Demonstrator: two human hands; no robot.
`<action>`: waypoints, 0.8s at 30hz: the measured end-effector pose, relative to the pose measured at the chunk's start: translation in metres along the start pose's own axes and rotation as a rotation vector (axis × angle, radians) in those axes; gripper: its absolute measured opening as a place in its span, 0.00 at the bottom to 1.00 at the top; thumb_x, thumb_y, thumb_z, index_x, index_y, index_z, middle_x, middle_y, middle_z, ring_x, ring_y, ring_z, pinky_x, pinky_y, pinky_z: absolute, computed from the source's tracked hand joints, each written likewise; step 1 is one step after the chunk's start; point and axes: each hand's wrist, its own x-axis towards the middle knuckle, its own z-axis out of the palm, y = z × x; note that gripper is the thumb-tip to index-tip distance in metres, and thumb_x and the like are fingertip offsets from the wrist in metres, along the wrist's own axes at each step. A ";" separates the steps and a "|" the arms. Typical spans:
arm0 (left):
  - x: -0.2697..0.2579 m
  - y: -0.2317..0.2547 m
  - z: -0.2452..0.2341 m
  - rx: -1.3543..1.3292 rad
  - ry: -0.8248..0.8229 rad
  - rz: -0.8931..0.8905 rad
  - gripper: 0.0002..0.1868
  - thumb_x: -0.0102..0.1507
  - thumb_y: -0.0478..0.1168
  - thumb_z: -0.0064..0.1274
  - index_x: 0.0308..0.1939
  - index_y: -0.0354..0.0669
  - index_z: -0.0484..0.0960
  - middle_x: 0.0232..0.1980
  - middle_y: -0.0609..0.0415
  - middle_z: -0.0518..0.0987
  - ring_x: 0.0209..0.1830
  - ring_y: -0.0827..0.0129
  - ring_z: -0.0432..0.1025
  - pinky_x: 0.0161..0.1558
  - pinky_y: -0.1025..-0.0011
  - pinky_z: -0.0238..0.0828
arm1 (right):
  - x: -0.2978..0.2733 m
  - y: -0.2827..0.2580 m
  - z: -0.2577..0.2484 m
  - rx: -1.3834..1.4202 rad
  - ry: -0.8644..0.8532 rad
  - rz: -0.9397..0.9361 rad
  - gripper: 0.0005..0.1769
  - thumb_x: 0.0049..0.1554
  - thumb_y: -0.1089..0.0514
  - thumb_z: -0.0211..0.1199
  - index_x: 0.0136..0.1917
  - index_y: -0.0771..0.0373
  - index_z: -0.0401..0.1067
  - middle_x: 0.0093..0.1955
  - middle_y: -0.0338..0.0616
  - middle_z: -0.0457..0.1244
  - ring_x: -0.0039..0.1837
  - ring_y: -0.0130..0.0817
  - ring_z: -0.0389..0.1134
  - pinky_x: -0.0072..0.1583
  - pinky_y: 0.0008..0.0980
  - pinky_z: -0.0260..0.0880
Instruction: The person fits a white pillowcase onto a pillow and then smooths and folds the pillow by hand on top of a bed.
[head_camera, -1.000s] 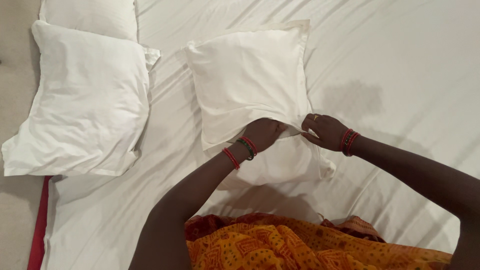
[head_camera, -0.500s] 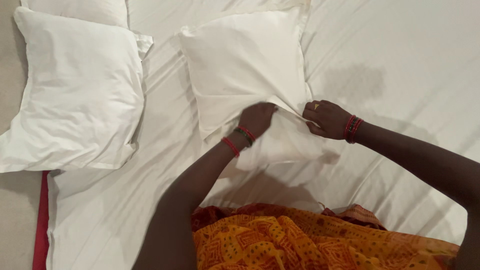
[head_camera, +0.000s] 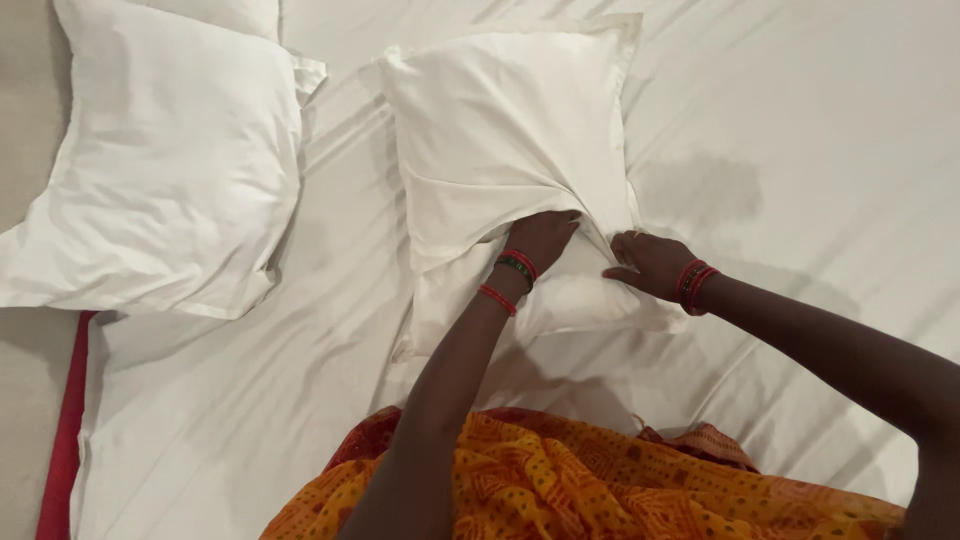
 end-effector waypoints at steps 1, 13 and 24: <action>-0.002 0.002 -0.010 -0.080 -0.049 -0.038 0.16 0.73 0.48 0.43 0.58 0.51 0.81 0.49 0.50 0.84 0.46 0.55 0.79 0.48 0.55 0.75 | 0.000 0.001 -0.001 -0.012 -0.029 0.029 0.26 0.59 0.33 0.57 0.47 0.59 0.67 0.45 0.42 0.66 0.54 0.40 0.69 0.54 0.42 0.71; -0.097 -0.010 -0.109 -0.034 0.386 0.056 0.26 0.59 0.48 0.62 0.60 0.50 0.79 0.60 0.53 0.79 0.59 0.60 0.75 0.59 0.60 0.66 | 0.007 0.044 0.000 -0.208 0.036 -0.255 0.11 0.57 0.50 0.58 0.50 0.56 0.70 0.47 0.46 0.65 0.51 0.46 0.69 0.53 0.45 0.70; -0.106 -0.055 -0.074 -0.010 0.237 -0.062 0.10 0.60 0.43 0.61 0.41 0.47 0.79 0.37 0.56 0.79 0.42 0.62 0.75 0.52 0.61 0.66 | 0.009 0.046 -0.022 -0.623 -0.176 -0.511 0.09 0.56 0.54 0.58 0.49 0.56 0.72 0.48 0.41 0.66 0.53 0.39 0.68 0.56 0.41 0.68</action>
